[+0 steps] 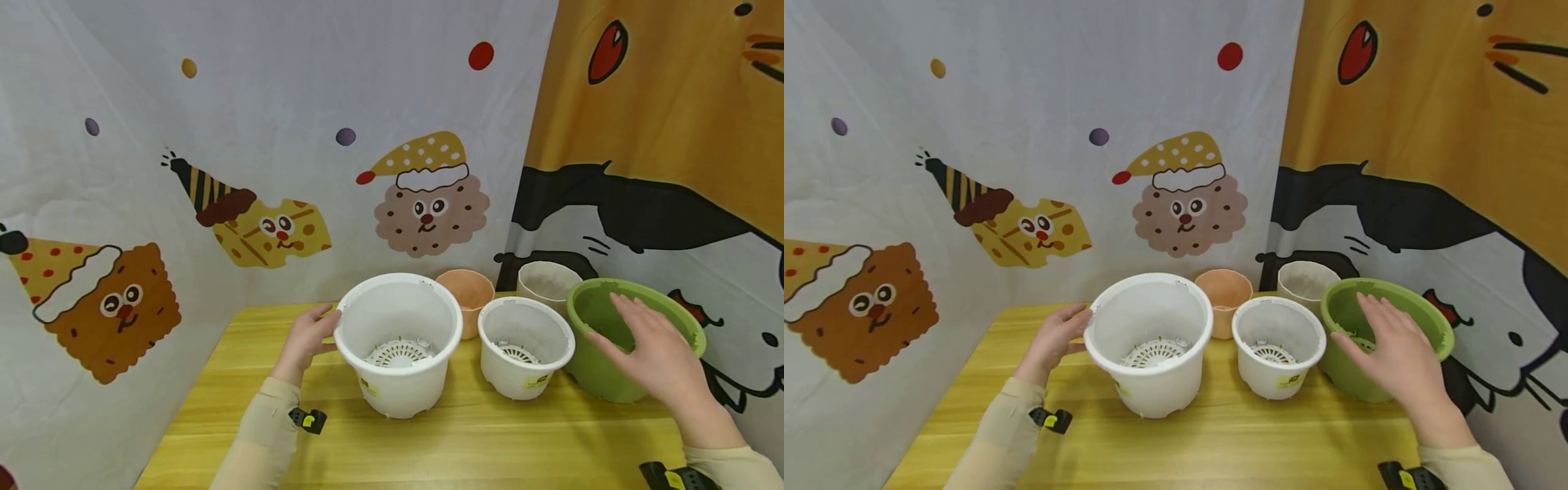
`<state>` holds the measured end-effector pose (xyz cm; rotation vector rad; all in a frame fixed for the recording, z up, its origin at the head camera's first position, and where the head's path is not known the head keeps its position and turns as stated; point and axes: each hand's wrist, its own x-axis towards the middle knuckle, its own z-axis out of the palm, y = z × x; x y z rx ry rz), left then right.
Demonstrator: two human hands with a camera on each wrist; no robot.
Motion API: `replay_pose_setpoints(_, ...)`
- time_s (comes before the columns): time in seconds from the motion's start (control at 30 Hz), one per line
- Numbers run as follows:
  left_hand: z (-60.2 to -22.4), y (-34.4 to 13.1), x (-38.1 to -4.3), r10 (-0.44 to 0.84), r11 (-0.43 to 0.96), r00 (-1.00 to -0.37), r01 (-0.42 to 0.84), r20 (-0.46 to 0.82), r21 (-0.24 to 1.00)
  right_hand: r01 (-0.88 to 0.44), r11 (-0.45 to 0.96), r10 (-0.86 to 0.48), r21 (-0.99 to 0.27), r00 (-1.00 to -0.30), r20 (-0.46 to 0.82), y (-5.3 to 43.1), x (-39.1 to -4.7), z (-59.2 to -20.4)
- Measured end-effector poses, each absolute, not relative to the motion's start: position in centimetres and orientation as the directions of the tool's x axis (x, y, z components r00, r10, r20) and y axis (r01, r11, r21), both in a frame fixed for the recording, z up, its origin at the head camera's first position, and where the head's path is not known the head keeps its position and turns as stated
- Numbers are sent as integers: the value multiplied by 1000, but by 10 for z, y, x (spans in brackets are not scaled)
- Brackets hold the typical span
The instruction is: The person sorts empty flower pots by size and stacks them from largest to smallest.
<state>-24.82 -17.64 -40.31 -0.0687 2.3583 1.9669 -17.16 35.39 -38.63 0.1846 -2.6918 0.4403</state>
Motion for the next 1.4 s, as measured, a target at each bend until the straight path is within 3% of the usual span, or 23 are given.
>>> replay_pose_setpoints(0.53,-399,-175,-254,52,191,-992,-102,-114,976,-183,950,-52,-254,-893,447,380,-175,-388)
replay_pose_setpoints(1.4,-394,-180,-258,116,196,-976,-158,-183,968,-29,954,81,-299,-933,349,408,-176,-386)
